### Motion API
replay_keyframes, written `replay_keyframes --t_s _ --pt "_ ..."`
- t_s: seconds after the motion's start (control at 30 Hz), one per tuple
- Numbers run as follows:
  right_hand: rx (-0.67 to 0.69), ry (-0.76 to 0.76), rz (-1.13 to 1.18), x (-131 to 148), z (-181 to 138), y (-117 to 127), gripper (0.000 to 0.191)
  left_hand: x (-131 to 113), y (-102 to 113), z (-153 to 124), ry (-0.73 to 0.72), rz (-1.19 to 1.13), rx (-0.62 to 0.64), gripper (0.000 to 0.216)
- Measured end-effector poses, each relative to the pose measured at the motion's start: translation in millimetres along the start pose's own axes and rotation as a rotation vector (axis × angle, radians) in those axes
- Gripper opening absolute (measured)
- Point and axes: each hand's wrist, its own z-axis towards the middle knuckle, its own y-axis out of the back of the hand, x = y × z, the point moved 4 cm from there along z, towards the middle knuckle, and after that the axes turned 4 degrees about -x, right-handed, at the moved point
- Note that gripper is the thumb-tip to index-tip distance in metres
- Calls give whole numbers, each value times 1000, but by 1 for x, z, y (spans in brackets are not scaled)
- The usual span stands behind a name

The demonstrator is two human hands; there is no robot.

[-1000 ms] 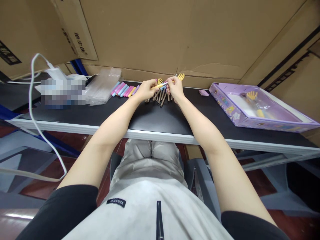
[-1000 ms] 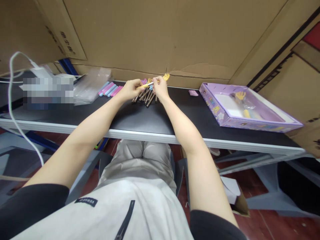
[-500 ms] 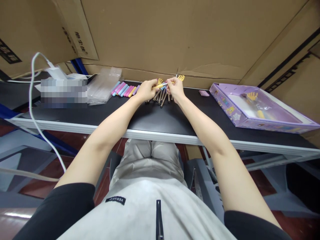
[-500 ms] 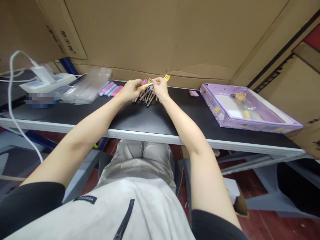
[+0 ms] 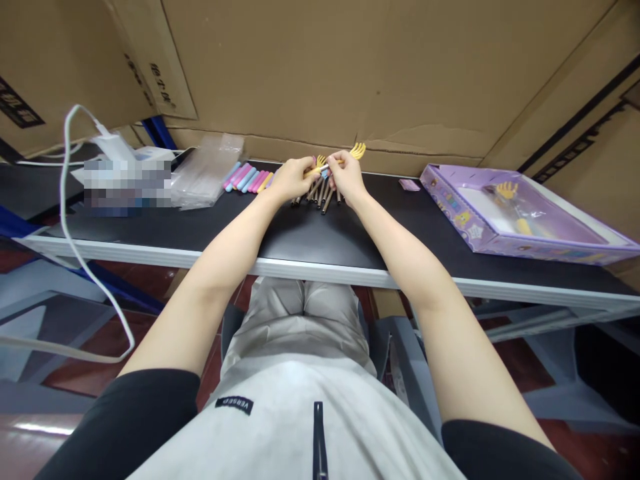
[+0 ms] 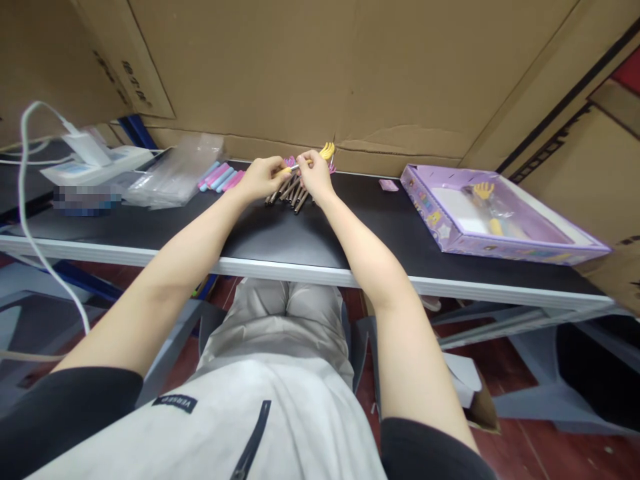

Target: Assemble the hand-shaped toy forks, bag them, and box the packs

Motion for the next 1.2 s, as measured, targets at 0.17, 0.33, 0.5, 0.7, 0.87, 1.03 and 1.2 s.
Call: replay_keyframes --t_s 0.17,0.33,0.5,0.7,0.87,1.03,1.2 --pt "-9 73 -58 0 5 9 47 12 2 1 20 12 -14 12" --pt "-88 65 -77 -8 22 21 49 18 6 1 37 23 -5 11" --pt "-224 -101 39 1 16 27 29 16 6 0 48 8 11 12" --pt "-203 -307 87 20 -11 26 24 16 3 0 23 -48 14 11" --pt "-184 -377 154 20 -15 23 32 13 3 0 42 -52 20 10" --pt "-155 -408 201 18 -17 19 30 9 2 0 46 -91 36 14" --pt "-135 -422 201 16 -18 16 28 9 -1 1 41 -99 51 17"
